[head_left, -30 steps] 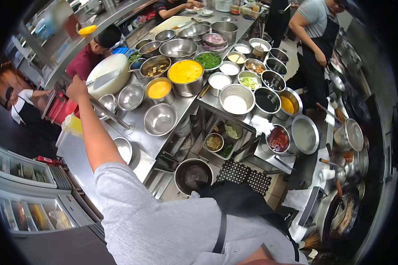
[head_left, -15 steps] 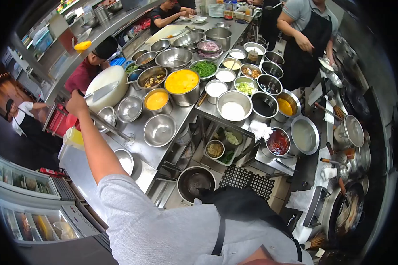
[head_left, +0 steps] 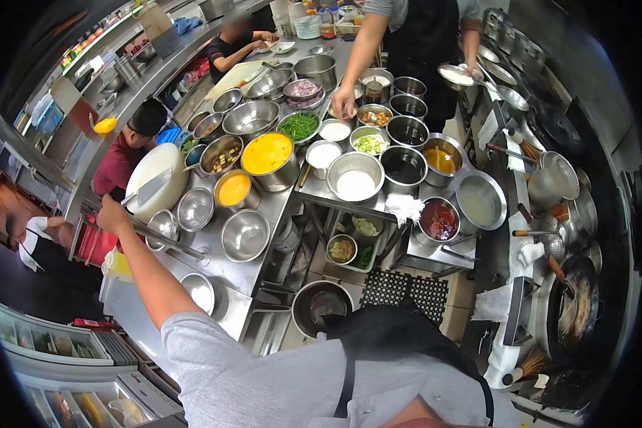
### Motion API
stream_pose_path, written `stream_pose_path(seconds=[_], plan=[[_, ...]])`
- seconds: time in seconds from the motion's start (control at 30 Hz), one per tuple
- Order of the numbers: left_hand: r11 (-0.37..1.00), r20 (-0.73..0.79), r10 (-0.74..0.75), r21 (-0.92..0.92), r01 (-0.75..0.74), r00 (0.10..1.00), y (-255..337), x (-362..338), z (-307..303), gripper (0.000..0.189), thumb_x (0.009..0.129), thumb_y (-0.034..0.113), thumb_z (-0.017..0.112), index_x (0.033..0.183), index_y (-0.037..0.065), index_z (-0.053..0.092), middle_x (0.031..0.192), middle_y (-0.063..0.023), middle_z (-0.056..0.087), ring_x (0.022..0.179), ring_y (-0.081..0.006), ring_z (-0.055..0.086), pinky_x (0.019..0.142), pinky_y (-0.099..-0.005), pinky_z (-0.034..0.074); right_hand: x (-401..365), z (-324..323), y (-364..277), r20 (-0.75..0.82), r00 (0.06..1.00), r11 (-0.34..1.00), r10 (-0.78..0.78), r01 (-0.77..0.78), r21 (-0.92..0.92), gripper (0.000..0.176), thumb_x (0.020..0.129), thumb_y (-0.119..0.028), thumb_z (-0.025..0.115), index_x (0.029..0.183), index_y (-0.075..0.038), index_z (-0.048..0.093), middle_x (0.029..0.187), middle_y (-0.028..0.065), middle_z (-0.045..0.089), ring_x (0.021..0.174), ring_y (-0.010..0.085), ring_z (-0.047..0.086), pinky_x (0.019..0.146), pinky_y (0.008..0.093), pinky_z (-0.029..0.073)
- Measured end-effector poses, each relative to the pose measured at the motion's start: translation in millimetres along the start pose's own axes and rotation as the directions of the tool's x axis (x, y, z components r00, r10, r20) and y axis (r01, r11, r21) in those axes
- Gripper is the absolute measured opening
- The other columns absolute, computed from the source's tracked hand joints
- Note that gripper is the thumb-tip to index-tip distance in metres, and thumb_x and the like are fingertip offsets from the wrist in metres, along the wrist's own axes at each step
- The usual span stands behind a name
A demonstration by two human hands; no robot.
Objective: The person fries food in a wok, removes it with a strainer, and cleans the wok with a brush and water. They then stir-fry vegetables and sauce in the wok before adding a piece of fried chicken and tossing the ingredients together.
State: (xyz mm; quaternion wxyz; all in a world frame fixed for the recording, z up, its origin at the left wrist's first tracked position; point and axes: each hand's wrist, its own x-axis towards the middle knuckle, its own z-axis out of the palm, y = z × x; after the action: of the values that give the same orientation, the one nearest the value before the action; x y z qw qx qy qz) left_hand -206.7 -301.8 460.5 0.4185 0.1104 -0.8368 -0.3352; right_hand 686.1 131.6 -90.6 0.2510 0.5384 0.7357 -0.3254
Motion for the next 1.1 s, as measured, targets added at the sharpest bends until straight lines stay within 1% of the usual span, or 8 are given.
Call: stream_pose_path(seconds=[0.1, 0.37, 0.43, 0.7, 0.77, 0.83, 0.9, 1.1], plan=[[0.998, -0.01, 0.049, 0.032, -0.049, 0.999, -3.3, 1.6, 2.7, 0.06, 0.079, 0.046, 0.049, 0.079, -0.012, 0.064, 0.087, -0.0336, 0.061, 0.094, -0.0437, 0.059, 0.083, -0.0478, 0.043, 0.7, 6.8, 5.9, -0.005, 1.0, 1.0, 0.009, -0.009, 0.01, 0.035, 0.076, -0.04, 0.06, 0.08, -0.007, 0.069, 0.082, 0.0156, 0.067, 0.079, 0.0316, 0.065, 0.072, 0.0424, 0.051], [1.0, 0.016, 0.011, 0.022, -0.012, 1.0, -1.6, 0.8, 4.3, 0.061, 0.08, 0.046, 0.048, 0.081, -0.012, 0.064, 0.089, -0.0334, 0.061, 0.095, -0.0437, 0.059, 0.084, -0.0468, 0.043, -1.5, 0.4, 4.4, -0.026, 1.0, 1.0, 0.016, -0.016, 0.022, 0.036, 0.076, -0.041, 0.06, 0.081, -0.007, 0.069, 0.082, 0.0159, 0.066, 0.079, 0.0318, 0.065, 0.072, 0.0425, 0.051], [0.997, -0.014, 0.073, 0.002, -0.072, 0.997, -8.3, 4.2, 9.6, 0.06, 0.08, 0.046, 0.049, 0.081, -0.013, 0.064, 0.089, -0.0333, 0.062, 0.095, -0.0436, 0.059, 0.084, -0.0468, 0.043, -3.2, 2.0, 4.4, -0.028, 0.999, 1.0, 0.019, -0.018, 0.026, 0.036, 0.076, -0.041, 0.061, 0.081, -0.007, 0.069, 0.082, 0.0159, 0.066, 0.079, 0.0318, 0.065, 0.072, 0.0426, 0.051], [0.997, 0.003, -0.07, -0.02, 0.07, 0.998, -2.2, 3.2, 4.2, 0.06, 0.081, 0.047, 0.049, 0.082, -0.012, 0.064, 0.09, -0.0325, 0.062, 0.095, -0.0435, 0.059, 0.083, -0.0467, 0.044, -3.1, -3.2, 10.4, -0.04, 0.999, 1.0, 0.017, -0.016, 0.023, 0.037, 0.075, -0.042, 0.061, 0.081, -0.006, 0.069, 0.082, 0.0162, 0.066, 0.08, 0.0319, 0.065, 0.072, 0.0427, 0.051], [0.997, 0.011, 0.036, 0.072, -0.037, 0.999, -11.9, 10.1, 10.7, 0.061, 0.082, 0.048, 0.047, 0.083, -0.01, 0.065, 0.089, -0.0319, 0.062, 0.093, -0.0442, 0.059, 0.083, -0.0471, 0.044, 0.7, -7.0, 10.7, -0.038, 0.999, 1.0, 0.01, -0.01, 0.015, 0.037, 0.075, -0.042, 0.061, 0.081, -0.006, 0.069, 0.082, 0.0162, 0.066, 0.08, 0.032, 0.065, 0.072, 0.0427, 0.051], [0.998, -0.053, 0.031, 0.063, -0.027, 0.998, -13.6, 10.2, 12.9, 0.061, 0.082, 0.049, 0.045, 0.081, -0.008, 0.066, 0.086, -0.0316, 0.062, 0.092, -0.0444, 0.059, 0.082, -0.0473, 0.044, 6.1, -11.2, 12.0, -0.035, 0.999, 1.0, 0.002, -0.002, 0.004, 0.038, 0.075, -0.042, 0.061, 0.081, -0.006, 0.069, 0.082, 0.0163, 0.066, 0.08, 0.032, 0.065, 0.072, 0.0427, 0.051], [0.999, -0.002, 0.023, 0.037, -0.023, 1.0, -10.0, 7.8, 9.9, 0.061, 0.082, 0.049, 0.044, 0.079, -0.008, 0.065, 0.086, -0.0319, 0.062, 0.091, -0.044, 0.059, 0.081, -0.0476, 0.044, 7.7, -13.0, 11.2, -0.037, 0.999, 1.0, -0.001, 0.001, 0.002, 0.038, 0.075, -0.043, 0.061, 0.081, -0.006, 0.069, 0.083, 0.0163, 0.066, 0.08, 0.032, 0.065, 0.072, 0.0427, 0.051], [0.999, 0.002, 0.041, 0.017, -0.041, 0.999, 1.5, -0.8, 1.5, 0.06, 0.082, 0.047, 0.044, 0.078, -0.009, 0.065, 0.086, -0.0322, 0.061, 0.092, -0.0439, 0.059, 0.081, -0.048, 0.044, 5.8, -10.2, 18.7, -0.036, 0.999, 1.0, 0.009, -0.008, 0.006, 0.039, 0.075, -0.043, 0.061, 0.081, -0.006, 0.069, 0.083, 0.0165, 0.066, 0.08, 0.0321, 0.065, 0.073, 0.0428, 0.05]])
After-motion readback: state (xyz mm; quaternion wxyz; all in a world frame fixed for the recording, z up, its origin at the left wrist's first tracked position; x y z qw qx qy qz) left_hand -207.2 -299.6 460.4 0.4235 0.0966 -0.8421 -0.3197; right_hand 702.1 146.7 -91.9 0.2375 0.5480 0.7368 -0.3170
